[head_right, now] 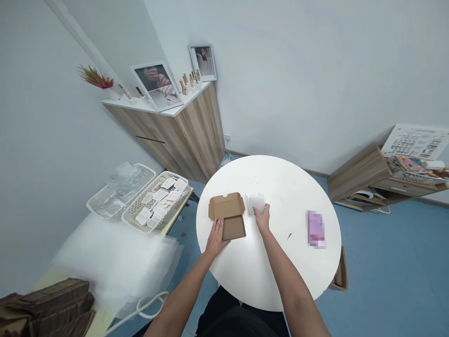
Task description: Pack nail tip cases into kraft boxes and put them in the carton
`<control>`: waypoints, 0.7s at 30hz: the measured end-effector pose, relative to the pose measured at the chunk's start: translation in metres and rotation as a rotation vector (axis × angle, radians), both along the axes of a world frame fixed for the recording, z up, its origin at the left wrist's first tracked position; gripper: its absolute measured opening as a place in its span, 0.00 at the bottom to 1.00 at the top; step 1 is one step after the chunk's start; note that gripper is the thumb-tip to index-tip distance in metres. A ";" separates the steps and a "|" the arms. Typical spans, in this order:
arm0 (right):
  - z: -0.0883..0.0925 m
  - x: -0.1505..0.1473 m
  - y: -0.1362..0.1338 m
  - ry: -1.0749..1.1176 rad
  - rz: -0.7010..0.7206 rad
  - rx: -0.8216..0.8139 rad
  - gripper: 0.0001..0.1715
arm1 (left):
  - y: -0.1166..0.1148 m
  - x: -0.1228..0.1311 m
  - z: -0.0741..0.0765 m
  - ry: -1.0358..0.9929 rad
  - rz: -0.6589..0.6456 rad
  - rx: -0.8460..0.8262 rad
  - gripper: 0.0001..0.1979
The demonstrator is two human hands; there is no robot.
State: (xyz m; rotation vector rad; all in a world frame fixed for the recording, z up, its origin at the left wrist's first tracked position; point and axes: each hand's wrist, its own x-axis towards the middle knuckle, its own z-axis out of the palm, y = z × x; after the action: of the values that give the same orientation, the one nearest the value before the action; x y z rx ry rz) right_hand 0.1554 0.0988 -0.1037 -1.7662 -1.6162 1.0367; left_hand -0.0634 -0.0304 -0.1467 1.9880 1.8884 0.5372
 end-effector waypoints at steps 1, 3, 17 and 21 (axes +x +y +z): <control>0.010 0.001 -0.003 0.132 -0.036 -0.004 0.29 | -0.001 0.003 0.001 -0.011 -0.014 -0.001 0.55; 0.028 0.003 -0.010 0.314 0.006 -0.026 0.28 | -0.004 0.009 0.001 -0.030 -0.047 -0.005 0.54; 0.016 -0.021 -0.080 -0.489 0.812 -0.154 0.26 | -0.038 0.034 0.005 -0.191 -0.101 -0.054 0.55; 0.016 -0.031 -0.096 -0.685 0.741 0.059 0.19 | -0.038 0.034 0.004 -0.139 -0.139 -0.025 0.53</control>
State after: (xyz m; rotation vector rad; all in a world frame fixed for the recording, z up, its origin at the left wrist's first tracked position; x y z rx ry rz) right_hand 0.1247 0.0025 -0.0881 -1.5861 -2.8289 0.6568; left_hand -0.0293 -0.0686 -0.1427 1.9927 1.6532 0.5934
